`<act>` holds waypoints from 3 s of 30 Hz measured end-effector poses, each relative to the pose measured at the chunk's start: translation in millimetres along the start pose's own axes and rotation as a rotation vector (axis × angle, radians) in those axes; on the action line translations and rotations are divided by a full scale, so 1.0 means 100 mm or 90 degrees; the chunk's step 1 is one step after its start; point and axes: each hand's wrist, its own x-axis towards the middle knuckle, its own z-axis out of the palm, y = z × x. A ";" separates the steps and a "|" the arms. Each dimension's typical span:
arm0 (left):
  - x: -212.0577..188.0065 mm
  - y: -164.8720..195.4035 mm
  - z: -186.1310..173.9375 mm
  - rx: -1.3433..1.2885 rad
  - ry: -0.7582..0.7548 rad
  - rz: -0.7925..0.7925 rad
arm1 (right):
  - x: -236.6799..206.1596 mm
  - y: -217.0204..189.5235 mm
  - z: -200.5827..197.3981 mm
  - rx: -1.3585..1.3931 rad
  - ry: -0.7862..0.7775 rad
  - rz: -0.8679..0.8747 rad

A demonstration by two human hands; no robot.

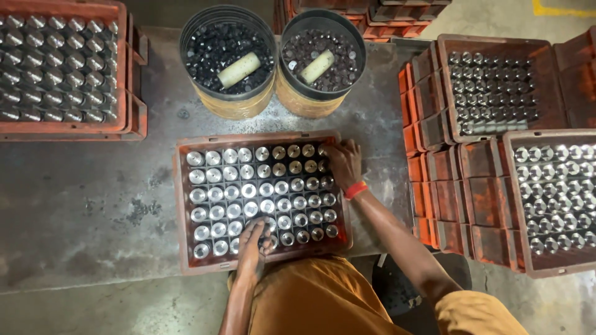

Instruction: The person places small metal parts into a red plastic tray, then wipes the parts with a cloth. The person continues to arrange and wipe the parts in the tray.

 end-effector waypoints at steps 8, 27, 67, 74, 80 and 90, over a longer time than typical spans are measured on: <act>0.04 0.01 0.05 0.015 0.054 0.005 | 0.13 0.01 0.17 -0.049 -0.030 -0.029; 0.05 0.04 0.27 0.153 0.040 -0.012 | -0.84 -1.05 -0.09 0.675 -0.310 0.272; 0.10 -0.06 0.03 -0.106 0.048 -0.061 | -0.70 -0.60 -0.07 0.288 -0.071 0.252; 0.05 -0.09 -0.01 -0.037 -0.005 0.007 | -0.17 -0.31 0.00 0.115 -0.053 -0.087; 0.01 -0.06 -0.01 -0.095 0.068 -0.006 | -0.06 -0.37 0.14 0.085 -0.114 -0.102; -0.09 0.06 0.44 0.281 -0.012 -0.038 | -0.85 -0.90 -0.11 0.521 -0.461 0.167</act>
